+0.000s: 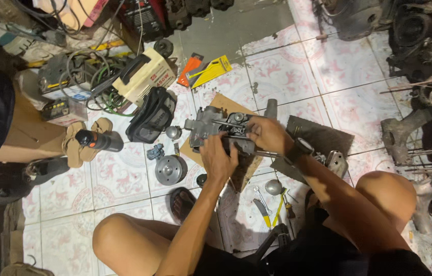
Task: The person sits on the floor and works on a disassembled engine block placed on a piece of cardboard. They use a wrench to tighten bolts on the engine and later use a screwdriver to adjust internal components.
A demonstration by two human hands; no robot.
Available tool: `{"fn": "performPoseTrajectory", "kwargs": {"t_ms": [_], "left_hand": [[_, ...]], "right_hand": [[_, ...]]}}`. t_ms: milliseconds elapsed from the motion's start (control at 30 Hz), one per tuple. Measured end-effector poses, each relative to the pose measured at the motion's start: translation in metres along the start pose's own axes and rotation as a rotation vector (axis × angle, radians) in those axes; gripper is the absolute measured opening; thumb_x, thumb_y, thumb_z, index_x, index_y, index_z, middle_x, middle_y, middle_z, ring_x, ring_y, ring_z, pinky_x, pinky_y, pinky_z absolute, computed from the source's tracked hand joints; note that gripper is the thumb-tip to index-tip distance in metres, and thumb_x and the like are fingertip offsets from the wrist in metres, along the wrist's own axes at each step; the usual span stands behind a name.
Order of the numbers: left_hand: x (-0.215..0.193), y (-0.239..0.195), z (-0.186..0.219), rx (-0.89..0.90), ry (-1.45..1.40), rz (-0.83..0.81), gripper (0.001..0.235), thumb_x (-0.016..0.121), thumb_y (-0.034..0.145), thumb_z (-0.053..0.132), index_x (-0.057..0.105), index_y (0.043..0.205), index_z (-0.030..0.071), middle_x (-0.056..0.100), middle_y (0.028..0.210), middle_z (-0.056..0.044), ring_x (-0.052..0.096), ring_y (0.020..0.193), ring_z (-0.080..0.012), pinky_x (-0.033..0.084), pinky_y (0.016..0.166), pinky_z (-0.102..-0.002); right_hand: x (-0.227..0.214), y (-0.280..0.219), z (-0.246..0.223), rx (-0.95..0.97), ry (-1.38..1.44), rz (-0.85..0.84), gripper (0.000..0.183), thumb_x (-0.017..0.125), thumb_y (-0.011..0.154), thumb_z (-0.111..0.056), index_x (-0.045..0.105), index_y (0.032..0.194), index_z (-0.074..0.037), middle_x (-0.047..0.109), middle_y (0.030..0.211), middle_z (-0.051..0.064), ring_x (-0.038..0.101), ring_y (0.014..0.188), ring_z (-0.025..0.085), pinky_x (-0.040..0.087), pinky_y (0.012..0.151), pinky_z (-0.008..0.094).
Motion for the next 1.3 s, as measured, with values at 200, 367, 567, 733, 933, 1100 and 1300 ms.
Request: {"fn": "performPoseTrajectory", "kwargs": {"t_ms": [200,367,567,733,933,1100,1300], "left_hand": [[0.047,0.010,-0.042,-0.064,-0.010,-0.038,0.044,0.068,0.069,0.030,0.055,0.105,0.010,0.050,0.091,-0.006,0.051,0.088,-0.0279,0.034,0.082,-0.043],[0.056,0.019,-0.047,-0.077,-0.093,-0.113,0.032,0.063,0.069,0.022,0.061,0.100,0.015,0.053,0.087,-0.003,0.054,0.086,-0.0256,0.039,0.078,-0.040],[0.056,0.016,-0.044,-0.099,-0.073,-0.037,0.037,0.059,0.061,0.020,0.063,0.098,0.021,0.054,0.085,0.000,0.055,0.080,-0.0242,0.045,0.067,-0.037],[0.046,0.022,-0.036,-0.079,-0.095,0.000,0.037,0.056,0.058,0.017,0.063,0.095,0.020,0.055,0.083,0.000,0.056,0.080,-0.0238,0.046,0.067,-0.036],[0.050,0.021,-0.039,-0.065,-0.081,0.034,0.037,0.056,0.056,0.017,0.064,0.092,0.020,0.054,0.080,0.002,0.057,0.079,-0.0209,0.048,0.067,-0.033],[0.052,0.020,-0.039,-0.061,-0.093,0.059,0.036,0.055,0.057,0.017,0.064,0.091,0.020,0.053,0.079,0.002,0.057,0.080,-0.0209,0.048,0.069,-0.032],[0.042,0.027,-0.033,-0.061,-0.120,0.035,0.034,0.056,0.056,0.016,0.063,0.089,0.017,0.052,0.077,-0.001,0.057,0.080,-0.0243,0.049,0.069,-0.036]], "right_hand": [[0.025,0.026,0.036,0.147,-0.032,0.099,0.026,0.067,0.079,-0.027,0.065,0.105,-0.029,0.070,0.097,-0.002,0.066,0.096,0.019,0.052,0.081,0.037],[0.024,0.025,0.028,-0.005,-0.053,0.240,0.018,0.069,0.076,-0.017,0.070,0.094,-0.019,0.070,0.080,0.007,0.068,0.082,0.027,0.054,0.071,0.038],[0.035,0.031,0.033,-0.085,-0.044,0.291,0.015,0.071,0.073,-0.013,0.070,0.088,-0.010,0.068,0.072,0.013,0.067,0.075,0.033,0.054,0.064,0.041],[0.033,0.029,0.035,-0.098,-0.049,0.231,0.016,0.068,0.074,-0.007,0.071,0.090,-0.009,0.068,0.071,0.014,0.068,0.074,0.034,0.054,0.062,0.039],[0.020,0.028,0.001,-0.144,-0.005,0.209,0.015,0.066,0.079,-0.003,0.070,0.093,-0.005,0.067,0.071,0.020,0.066,0.073,0.040,0.054,0.060,0.043],[0.020,0.029,0.011,-0.178,-0.024,0.202,0.014,0.062,0.079,-0.002,0.071,0.091,-0.004,0.068,0.071,0.019,0.067,0.073,0.038,0.054,0.060,0.040],[0.022,0.029,0.000,-0.188,-0.019,0.184,0.016,0.059,0.077,-0.001,0.070,0.089,0.001,0.066,0.070,0.023,0.066,0.073,0.041,0.052,0.058,0.041]]}}
Point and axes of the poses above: each hand's wrist, its own y-axis towards the middle knuckle, its own x-axis out of the palm, z = x × y, the point moved 4 cm from there along y, towards the middle knuckle
